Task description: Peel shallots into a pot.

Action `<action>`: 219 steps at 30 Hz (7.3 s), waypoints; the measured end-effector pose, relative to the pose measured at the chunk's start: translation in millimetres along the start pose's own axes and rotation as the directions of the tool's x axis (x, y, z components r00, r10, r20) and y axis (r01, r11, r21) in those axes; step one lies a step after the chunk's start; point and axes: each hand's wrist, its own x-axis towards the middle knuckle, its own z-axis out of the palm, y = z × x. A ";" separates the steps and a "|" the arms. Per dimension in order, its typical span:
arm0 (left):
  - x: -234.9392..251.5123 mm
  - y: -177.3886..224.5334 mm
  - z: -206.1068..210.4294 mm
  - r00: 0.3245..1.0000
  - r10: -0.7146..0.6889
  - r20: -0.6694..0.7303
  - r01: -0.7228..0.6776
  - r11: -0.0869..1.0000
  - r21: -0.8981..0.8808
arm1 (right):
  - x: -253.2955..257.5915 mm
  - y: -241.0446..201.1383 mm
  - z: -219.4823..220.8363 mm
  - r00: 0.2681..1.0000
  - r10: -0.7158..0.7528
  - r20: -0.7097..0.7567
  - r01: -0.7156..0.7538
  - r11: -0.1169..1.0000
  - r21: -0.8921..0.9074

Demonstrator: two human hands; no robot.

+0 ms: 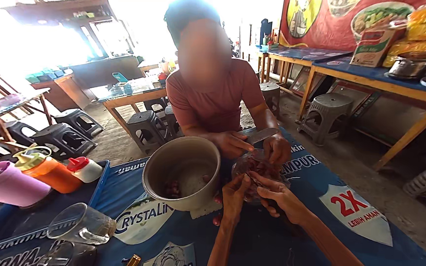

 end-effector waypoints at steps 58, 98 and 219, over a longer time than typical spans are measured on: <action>3.3 8.9 2.0 0.999 -0.032 0.035 0.037 0.990 -0.135 | -1.0 -0.9 0.9 0.940 -0.191 -0.282 0.177 0.981 -0.073; -57.3 100.0 -17.1 0.973 -0.211 0.092 -0.084 0.046 0.995 | 8.9 14.4 -10.5 0.891 -0.347 -0.293 0.091 0.768 -0.634; -29.8 -4.5 -24.4 0.998 0.064 0.012 -0.063 0.993 -0.103 | -6.4 6.0 22.1 0.989 0.106 -0.104 -0.079 0.968 0.237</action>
